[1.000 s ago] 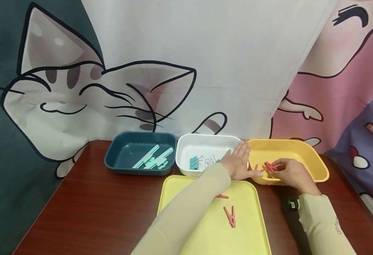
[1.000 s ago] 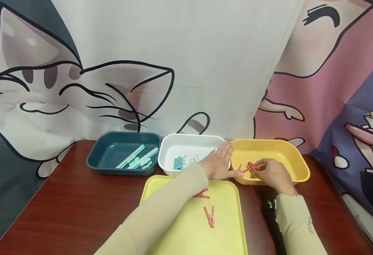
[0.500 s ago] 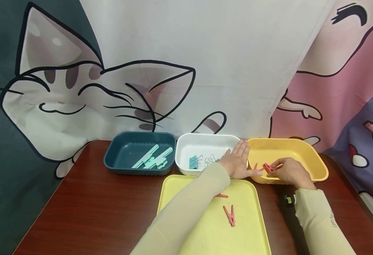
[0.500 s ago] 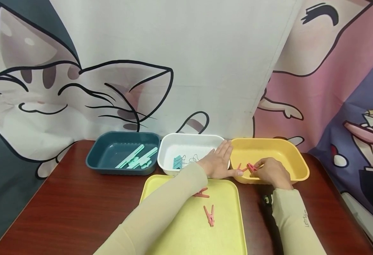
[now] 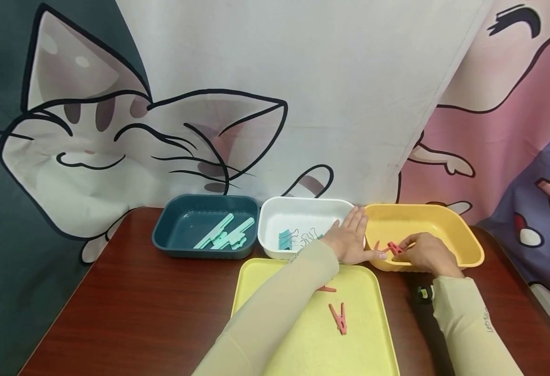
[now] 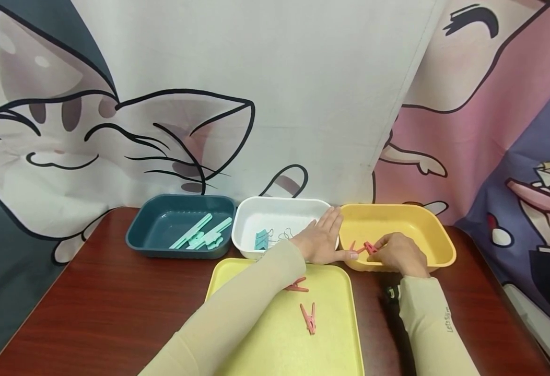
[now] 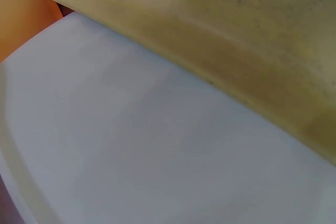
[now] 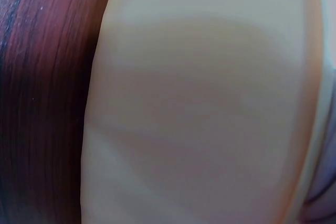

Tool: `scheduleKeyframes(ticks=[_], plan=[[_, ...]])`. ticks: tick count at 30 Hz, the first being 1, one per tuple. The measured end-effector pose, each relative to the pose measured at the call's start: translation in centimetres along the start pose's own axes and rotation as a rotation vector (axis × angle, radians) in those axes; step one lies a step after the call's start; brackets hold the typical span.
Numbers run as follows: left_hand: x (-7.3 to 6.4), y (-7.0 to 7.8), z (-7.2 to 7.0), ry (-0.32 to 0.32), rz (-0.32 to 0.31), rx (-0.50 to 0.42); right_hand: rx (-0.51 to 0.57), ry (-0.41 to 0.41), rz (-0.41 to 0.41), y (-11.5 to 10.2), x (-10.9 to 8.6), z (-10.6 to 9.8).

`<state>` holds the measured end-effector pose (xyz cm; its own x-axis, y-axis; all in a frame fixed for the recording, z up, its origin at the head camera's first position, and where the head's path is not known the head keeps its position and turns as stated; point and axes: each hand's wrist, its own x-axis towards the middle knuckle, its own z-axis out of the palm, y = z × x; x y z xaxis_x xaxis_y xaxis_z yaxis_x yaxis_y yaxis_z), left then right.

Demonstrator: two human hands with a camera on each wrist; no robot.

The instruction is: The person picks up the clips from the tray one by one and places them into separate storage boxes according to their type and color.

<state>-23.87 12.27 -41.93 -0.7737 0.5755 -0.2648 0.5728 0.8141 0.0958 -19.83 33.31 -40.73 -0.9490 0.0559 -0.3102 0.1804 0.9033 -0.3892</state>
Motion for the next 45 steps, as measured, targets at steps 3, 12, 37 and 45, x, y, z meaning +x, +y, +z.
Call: scheduleKeyframes(ticks=[3, 12, 37, 45], plan=[[-0.4, 0.0, -0.1, 0.011, 0.004, -0.003, -0.001, -0.002, 0.009, -0.1, 0.0, -0.1], [-0.4, 0.0, -0.1, 0.028, 0.002, -0.038, -0.002, 0.001, 0.012, -0.1, -0.1, -0.1], [-1.0, 0.1, -0.6, 0.048, 0.012, -0.008, -0.005, 0.218, -0.074, 0.4, -0.9, 0.8], [-1.0, 0.1, -0.5, 0.043, 0.003, 0.010, 0.074, 0.339, -0.081, 0.1, -1.7, 1.5]])
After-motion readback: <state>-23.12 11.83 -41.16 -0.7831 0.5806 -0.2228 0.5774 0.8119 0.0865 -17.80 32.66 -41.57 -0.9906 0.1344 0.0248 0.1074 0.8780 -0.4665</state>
